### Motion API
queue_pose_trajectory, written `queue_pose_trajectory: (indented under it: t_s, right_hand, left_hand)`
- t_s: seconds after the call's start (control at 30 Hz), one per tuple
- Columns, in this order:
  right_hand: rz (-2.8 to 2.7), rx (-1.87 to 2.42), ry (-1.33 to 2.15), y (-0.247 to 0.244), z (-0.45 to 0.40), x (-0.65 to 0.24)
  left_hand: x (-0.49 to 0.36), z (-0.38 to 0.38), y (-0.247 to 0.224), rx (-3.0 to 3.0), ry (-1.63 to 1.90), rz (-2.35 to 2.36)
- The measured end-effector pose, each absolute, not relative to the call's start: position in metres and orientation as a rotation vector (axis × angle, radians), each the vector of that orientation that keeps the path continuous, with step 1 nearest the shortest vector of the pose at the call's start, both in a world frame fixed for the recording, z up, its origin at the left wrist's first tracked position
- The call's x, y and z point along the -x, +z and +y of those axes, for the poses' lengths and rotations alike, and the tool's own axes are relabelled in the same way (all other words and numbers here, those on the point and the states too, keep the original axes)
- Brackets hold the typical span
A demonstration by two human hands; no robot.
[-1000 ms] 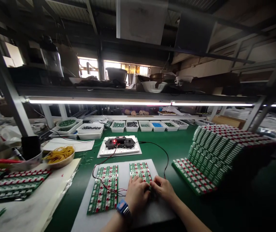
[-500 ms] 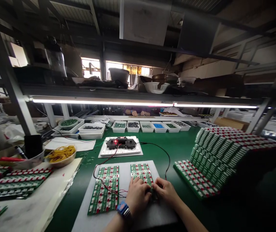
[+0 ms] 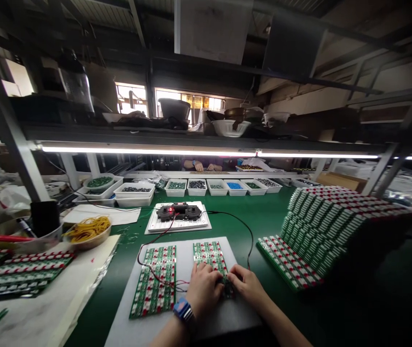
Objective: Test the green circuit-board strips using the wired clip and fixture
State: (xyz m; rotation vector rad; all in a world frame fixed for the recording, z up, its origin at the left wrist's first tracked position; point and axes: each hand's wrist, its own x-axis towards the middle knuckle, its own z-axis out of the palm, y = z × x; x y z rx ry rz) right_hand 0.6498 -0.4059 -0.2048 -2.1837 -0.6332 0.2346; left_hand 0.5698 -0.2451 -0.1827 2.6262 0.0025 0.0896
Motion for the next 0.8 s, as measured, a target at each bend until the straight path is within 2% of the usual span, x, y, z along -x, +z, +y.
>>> queue_pose_trajectory:
  t_s: [0.4,0.8]
  right_hand:
    - [-0.568,2.017,0.17,-0.202,-0.412,-0.643]
    - [-0.61,1.986,0.302,-0.197,-0.423,-0.632]
  left_hand:
    - [-0.565,-0.251,-0.174,-2.777,0.221,-0.061]
    - [-0.56,-0.247,-0.167,-2.733,0.095,-0.216]
